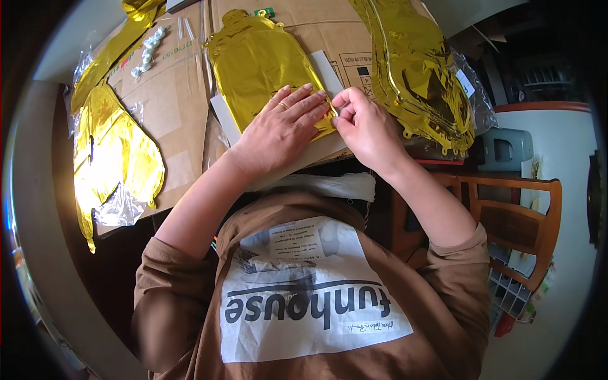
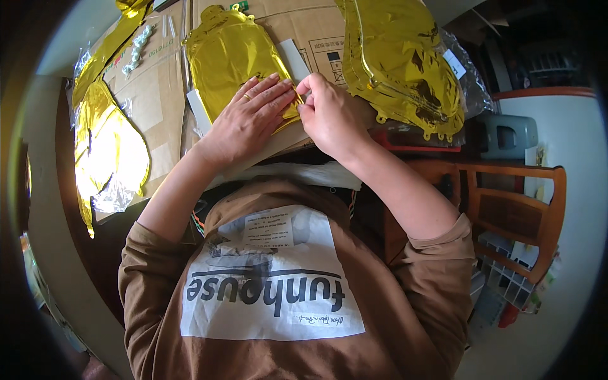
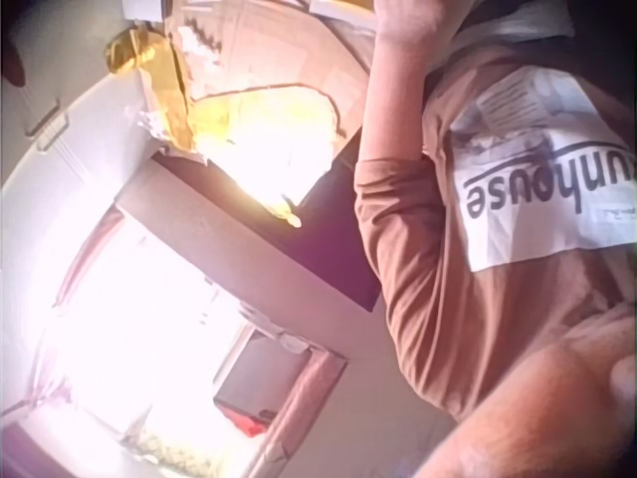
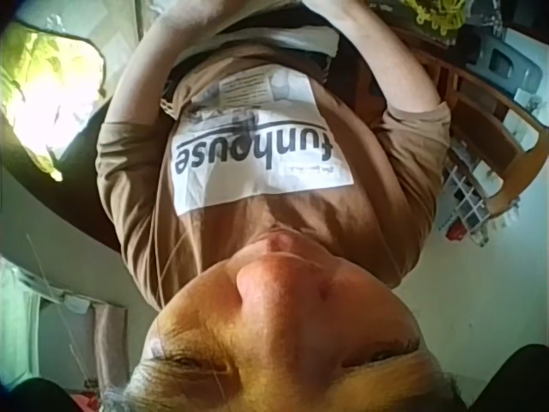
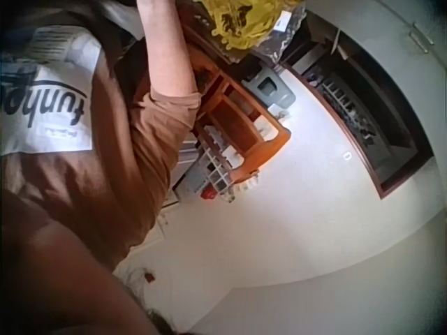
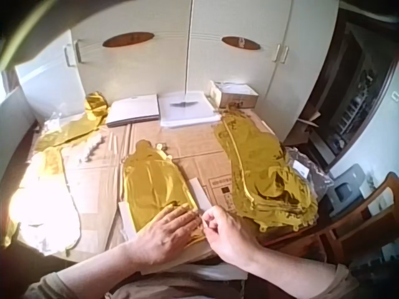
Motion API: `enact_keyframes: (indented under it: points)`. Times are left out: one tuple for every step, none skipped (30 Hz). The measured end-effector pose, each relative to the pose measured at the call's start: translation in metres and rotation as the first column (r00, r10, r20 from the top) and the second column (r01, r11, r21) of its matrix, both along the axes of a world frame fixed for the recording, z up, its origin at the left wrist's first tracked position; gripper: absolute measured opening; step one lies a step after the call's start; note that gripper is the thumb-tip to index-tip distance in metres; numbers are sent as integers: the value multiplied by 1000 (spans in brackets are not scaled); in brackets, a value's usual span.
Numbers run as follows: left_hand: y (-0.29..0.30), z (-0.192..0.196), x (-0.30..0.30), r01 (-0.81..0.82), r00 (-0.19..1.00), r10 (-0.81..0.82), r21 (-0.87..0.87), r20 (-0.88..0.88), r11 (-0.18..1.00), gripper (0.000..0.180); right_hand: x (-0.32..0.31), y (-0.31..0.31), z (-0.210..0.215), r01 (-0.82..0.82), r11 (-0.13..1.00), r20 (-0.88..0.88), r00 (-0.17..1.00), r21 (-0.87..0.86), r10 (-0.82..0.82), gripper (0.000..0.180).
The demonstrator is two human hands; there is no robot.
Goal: Folding and packaging gold foil balloons on a cardboard workspace.
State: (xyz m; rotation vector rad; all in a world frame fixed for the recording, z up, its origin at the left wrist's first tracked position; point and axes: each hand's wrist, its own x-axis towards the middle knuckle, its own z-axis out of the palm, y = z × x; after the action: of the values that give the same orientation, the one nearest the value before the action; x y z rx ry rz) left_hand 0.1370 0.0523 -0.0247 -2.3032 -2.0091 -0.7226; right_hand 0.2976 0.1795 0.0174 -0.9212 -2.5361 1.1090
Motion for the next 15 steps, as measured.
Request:
enact_keyframes:
  points:
    - [0, 1, 1, -2, 1000, 2, 0, -7, 1000, 40, 3, 0, -3, -6, 998, -5, 1000, 68, 6, 19]
    - [0, 1, 1, -3, 1000, 3, 1, -14, 1000, 40, 6, 0, -6, -11, 991, -9, 1000, 135, 12, 18]
    - [0, 1, 2, -2, 1000, 2, 4, -16, 1000, 40, 10, 1, -10, -2, 992, -42, 999, 130, 8, 16]
    - [0, 0, 1, -4, 1000, 4, 7, -17, 1000, 40, 14, 3, -14, 4, 992, -76, 997, 124, 6, 15]
    - [0, -1, 1, -6, 1000, 6, 11, -19, 1000, 40, 18, 5, -15, 10, 993, -110, 994, 118, 4, 13]
    - [0, -1, 1, -8, 1000, 8, 9, -16, 1000, 40, 23, 7, -15, 32, 999, -112, 993, 33, -28, 12]
    - [0, 0, 1, -8, 1000, 8, 6, -12, 1000, 40, 28, 9, -15, 55, 997, -112, 992, -52, -61, 11]
    - [0, 0, 2, -8, 1000, 8, 3, -9, 1000, 40, 32, 11, -14, 78, 987, -109, 990, -137, -93, 10]
    - [-1, -1, 1, -12, 1000, 12, 7, -11, 1000, 40, 35, 16, -12, 70, 981, -9, 997, -184, -73, 12]
    - [0, -1, 1, -10, 1000, 11, 9, -13, 1000, 40, 34, 16, -7, 60, 960, 17, 998, -273, -57, 12]
    - [0, -2, 0, -9, 1000, 10, 11, -15, 1000, 39, 32, 17, -1, 51, 931, 41, 998, -361, -39, 12]
    - [-1, -2, 0, -11, 1000, 11, 8, -13, 1000, 39, 30, 17, 3, 45, 894, 63, 998, -445, -18, 12]
    - [-1, -2, -1, -13, 1000, 13, 7, -11, 1000, 39, 27, 18, 6, 35, 886, 89, 996, -462, 7, 12]
    - [-1, -1, -1, -15, 1000, 15, 6, -9, 1000, 39, 23, 20, 8, 26, 877, 114, 993, -479, 33, 13]
    - [0, -1, 0, -11, 1000, 11, 6, -6, 1000, 38, 20, 23, 8, 16, 868, 139, 988, -497, 61, 13]
